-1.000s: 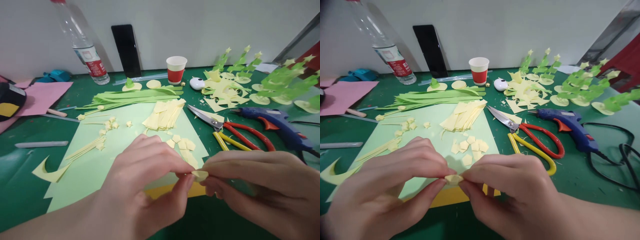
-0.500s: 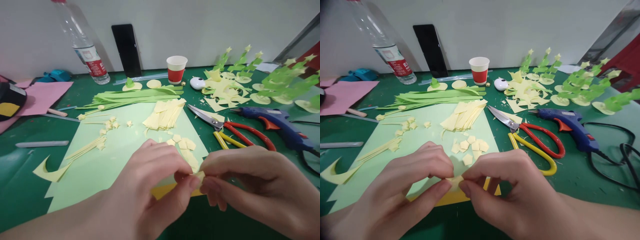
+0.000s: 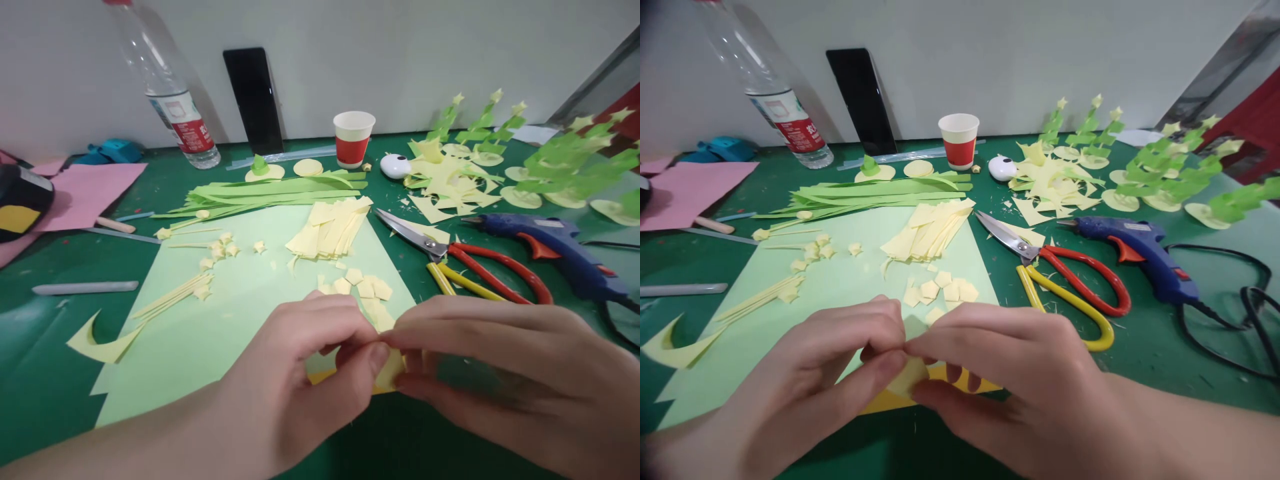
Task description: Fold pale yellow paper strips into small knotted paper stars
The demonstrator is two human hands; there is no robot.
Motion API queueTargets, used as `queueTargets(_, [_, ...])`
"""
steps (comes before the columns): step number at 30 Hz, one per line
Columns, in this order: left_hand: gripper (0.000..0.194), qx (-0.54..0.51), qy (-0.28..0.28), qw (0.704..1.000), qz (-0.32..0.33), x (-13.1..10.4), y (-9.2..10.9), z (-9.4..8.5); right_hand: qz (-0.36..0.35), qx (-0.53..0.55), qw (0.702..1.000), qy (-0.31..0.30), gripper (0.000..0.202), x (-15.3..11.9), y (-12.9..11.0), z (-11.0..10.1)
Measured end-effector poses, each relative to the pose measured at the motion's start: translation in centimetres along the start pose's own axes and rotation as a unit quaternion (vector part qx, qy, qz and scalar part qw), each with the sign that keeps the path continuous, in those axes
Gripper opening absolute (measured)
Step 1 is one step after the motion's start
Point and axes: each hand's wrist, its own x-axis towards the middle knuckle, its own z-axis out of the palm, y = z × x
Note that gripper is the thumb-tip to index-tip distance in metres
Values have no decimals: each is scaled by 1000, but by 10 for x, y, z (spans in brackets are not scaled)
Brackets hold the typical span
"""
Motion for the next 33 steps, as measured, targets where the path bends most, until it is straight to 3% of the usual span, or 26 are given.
queueTargets(4, [29,-50,12,998,-46,1,3,0,-58,-112,990,55,13,-5,0,1])
queueTargets(9, [21,-90,-2,994,-55,2,6,0,-44,-166,978,123,12,-2,-2,1])
queueTargets(12, [22,-86,2,995,-54,3,5,1,-31,-130,987,89,8,0,-2,-3])
queueTargets(17, [20,-58,10,998,-33,3,6,3,-6,-26,999,-19,23,4,-1,-10])
queueTargets(25, [20,-79,15,997,-20,-1,1,2,45,74,996,2,19,8,-2,-7])
queueTargets(33, [21,-87,-11,996,-30,-2,0,2,3,13,1000,-19,12,8,-1,-8])
